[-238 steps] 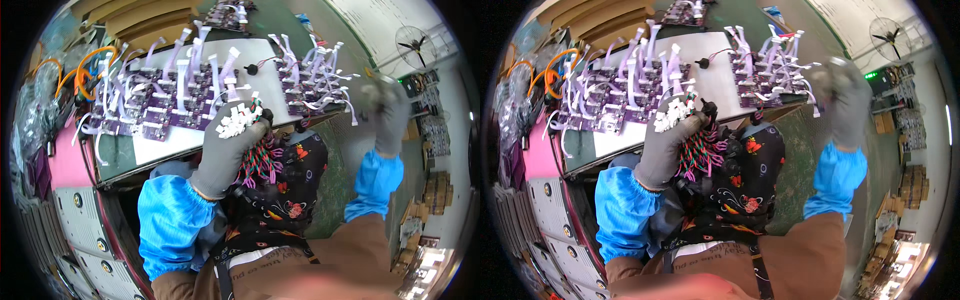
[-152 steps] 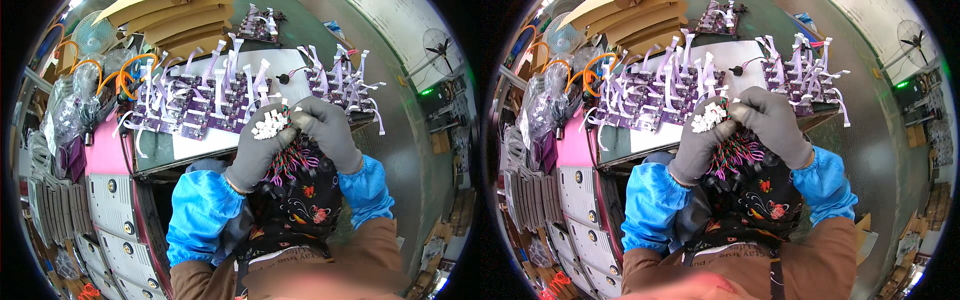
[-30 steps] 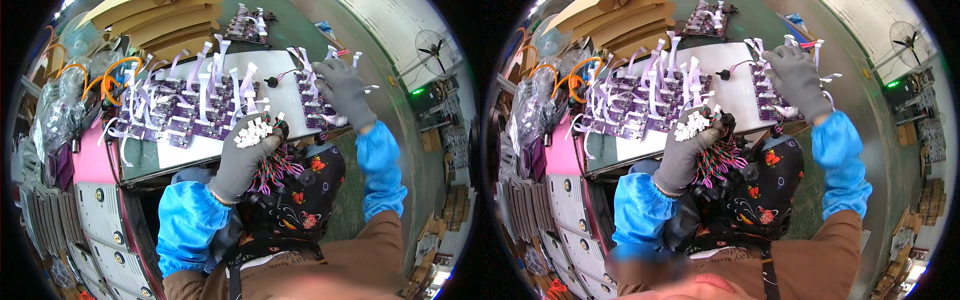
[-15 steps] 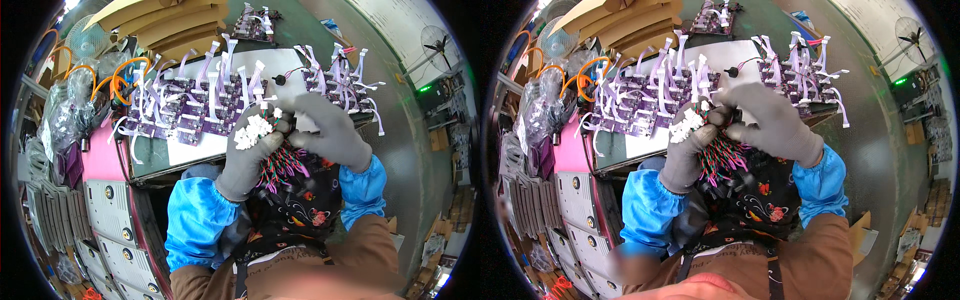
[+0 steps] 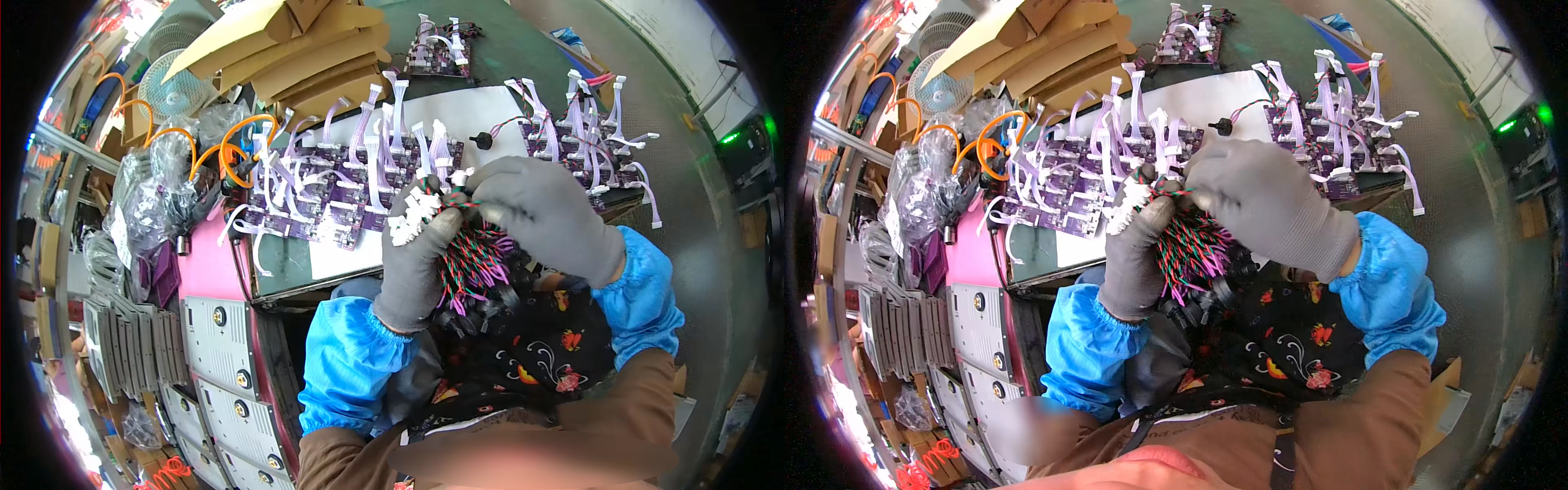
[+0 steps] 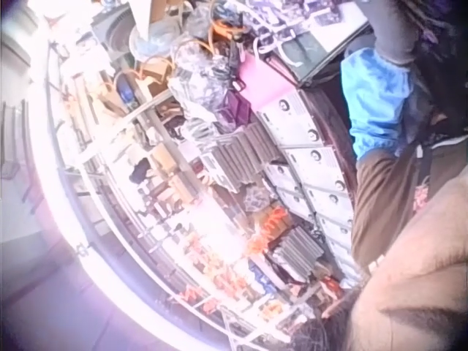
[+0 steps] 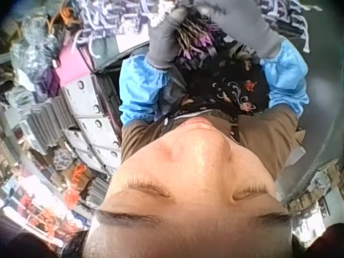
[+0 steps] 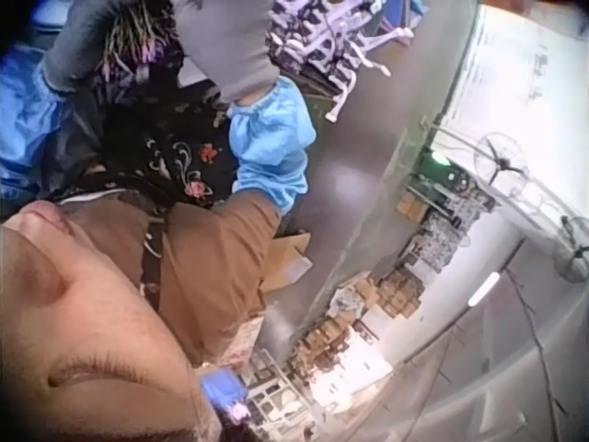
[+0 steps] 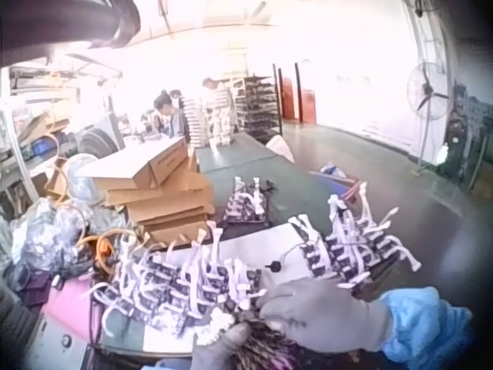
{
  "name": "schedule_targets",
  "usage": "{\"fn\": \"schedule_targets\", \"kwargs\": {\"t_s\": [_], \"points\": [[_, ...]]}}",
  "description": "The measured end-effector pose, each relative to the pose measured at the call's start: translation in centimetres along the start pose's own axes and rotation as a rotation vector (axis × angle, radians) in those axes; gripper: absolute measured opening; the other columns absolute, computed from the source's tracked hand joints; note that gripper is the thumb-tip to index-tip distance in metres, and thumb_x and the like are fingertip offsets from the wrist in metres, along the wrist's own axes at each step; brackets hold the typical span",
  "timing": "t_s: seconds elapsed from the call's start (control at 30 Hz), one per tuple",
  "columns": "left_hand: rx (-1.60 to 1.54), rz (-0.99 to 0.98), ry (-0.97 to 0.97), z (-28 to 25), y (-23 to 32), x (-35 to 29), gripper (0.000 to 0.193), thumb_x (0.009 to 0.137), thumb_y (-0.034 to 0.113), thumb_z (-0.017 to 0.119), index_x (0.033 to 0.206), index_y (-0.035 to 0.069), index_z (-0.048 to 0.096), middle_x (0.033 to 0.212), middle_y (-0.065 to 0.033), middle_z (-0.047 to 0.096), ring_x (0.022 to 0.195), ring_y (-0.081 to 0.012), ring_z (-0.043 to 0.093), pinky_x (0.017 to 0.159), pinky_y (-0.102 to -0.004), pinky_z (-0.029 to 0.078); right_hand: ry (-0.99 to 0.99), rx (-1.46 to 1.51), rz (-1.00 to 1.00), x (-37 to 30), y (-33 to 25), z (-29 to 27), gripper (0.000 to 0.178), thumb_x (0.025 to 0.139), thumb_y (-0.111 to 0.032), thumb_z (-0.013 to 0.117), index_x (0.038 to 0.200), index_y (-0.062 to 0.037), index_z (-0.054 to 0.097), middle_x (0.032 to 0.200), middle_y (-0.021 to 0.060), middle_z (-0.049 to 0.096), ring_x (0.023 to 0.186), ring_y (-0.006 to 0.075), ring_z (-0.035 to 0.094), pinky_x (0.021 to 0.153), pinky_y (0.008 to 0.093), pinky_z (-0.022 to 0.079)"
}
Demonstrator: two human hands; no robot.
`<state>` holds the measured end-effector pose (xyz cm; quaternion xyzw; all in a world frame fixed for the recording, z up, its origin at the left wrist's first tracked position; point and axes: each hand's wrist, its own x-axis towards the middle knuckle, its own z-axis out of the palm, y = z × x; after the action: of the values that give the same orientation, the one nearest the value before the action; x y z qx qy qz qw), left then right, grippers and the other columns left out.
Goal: The person connects wire harnesses to printed circuit boards by hand.
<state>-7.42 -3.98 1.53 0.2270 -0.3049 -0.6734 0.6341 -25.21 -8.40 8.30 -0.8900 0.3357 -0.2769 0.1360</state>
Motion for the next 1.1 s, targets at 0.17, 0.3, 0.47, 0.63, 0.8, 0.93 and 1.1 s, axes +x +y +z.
{"fn": "schedule_targets", "kwargs": {"t_s": [0.17, 0.3, 0.47, 0.63, 0.8, 0.93, 1.1], "points": [[-0.065, -0.096, 0.056, -0.8, 0.0, -0.4, 0.041, 0.090, 0.008, 0.064, 0.127, 0.005, 0.048, 0.105, -0.0070, 0.064, 0.096, -0.0192, 0.062, 0.092, -0.0346, 0.048, 0.266, -0.065, 0.189, -0.8, 3.6, -1.6, 0.017, 0.083, -0.006, 0.064, 0.099, 0.0004, 0.065, 0.095, 0.0128, 0.068, 0.083, 0.0255, 0.066, 0.076, 0.0350, 0.052], [-0.013, -0.182, 0.091, -1.2, -0.1, -0.7, 0.043, 0.089, 0.011, 0.065, 0.128, 0.006, 0.047, 0.102, -0.0050, 0.063, 0.096, -0.0189, 0.060, 0.092, -0.0363, 0.047, 0.279, 0.260, 0.387, -1.1, 7.0, -3.3, 0.027, 0.088, -0.005, 0.057, 0.114, 0.0000, 0.063, 0.088, 0.0076, 0.068, 0.078, 0.0137, 0.062, 0.071, 0.0301, 0.051], [0.070, -0.174, 0.022, -1.6, -0.7, -1.2, 0.027, 0.090, 0.028, 0.065, 0.107, 0.008, 0.059, 0.103, -0.0038, 0.061, 0.101, -0.0210, 0.058, 0.094, -0.0414, 0.047, 0.231, 0.200, 0.291, -1.5, 8.5, -4.2, 0.032, 0.093, -0.003, 0.050, 0.122, -0.0051, 0.063, 0.082, 0.0031, 0.062, 0.070, 0.0105, 0.055, 0.067, 0.0270, 0.049], [0.074, -0.201, 0.087, -1.3, -0.7, -1.3, 0.049, 0.084, 0.011, 0.072, 0.126, 0.006, 0.047, 0.099, -0.0054, 0.062, 0.096, -0.0211, 0.060, 0.093, -0.0380, 0.046, 0.177, -0.080, 0.361, -2.8, 10.4, -5.4, 0.010, 0.088, -0.014, 0.060, 0.092, -0.0047, 0.063, 0.080, 0.0054, 0.067, 0.077, 0.0183, 0.066, 0.071, 0.0332, 0.052], [0.097, -0.164, 0.079, -1.2, -0.3, -1.4, 0.048, 0.084, 0.011, 0.072, 0.125, 0.005, 0.048, 0.099, -0.0058, 0.063, 0.095, -0.0209, 0.060, 0.093, -0.0376, 0.046, 0.043, -0.136, 0.453, -2.7, 11.1, -6.2, 0.010, 0.086, -0.017, 0.060, 0.084, -0.0069, 0.060, 0.080, 0.0078, 0.065, 0.079, 0.0215, 0.066, 0.075, 0.0348, 0.051], [0.096, -0.197, 0.082, -1.1, -0.6, -1.3, 0.046, 0.083, 0.012, 0.072, 0.122, 0.005, 0.049, 0.097, -0.0051, 0.063, 0.094, -0.0211, 0.060, 0.093, -0.0381, 0.047, -0.012, -0.270, 0.399, -3.6, 13.5, -5.3, 0.009, 0.085, -0.014, 0.060, 0.089, -0.0063, 0.057, 0.080, 0.0069, 0.060, 0.078, 0.0229, 0.062, 0.073, 0.0371, 0.048], [0.158, -0.159, 0.097, -1.2, -0.3, -1.3, 0.050, 0.080, 0.014, 0.075, 0.120, 0.003, 0.048, 0.095, -0.0048, 0.063, 0.092, -0.0209, 0.062, 0.092, -0.0404, 0.049, -0.157, -0.653, 0.430, -2.9, 12.1, -5.8, 0.013, 0.088, -0.020, 0.061, 0.093, -0.0087, 0.065, 0.095, 0.0115, 0.063, 0.092, 0.0299, 0.064, 0.080, 0.0419, 0.051]]}}
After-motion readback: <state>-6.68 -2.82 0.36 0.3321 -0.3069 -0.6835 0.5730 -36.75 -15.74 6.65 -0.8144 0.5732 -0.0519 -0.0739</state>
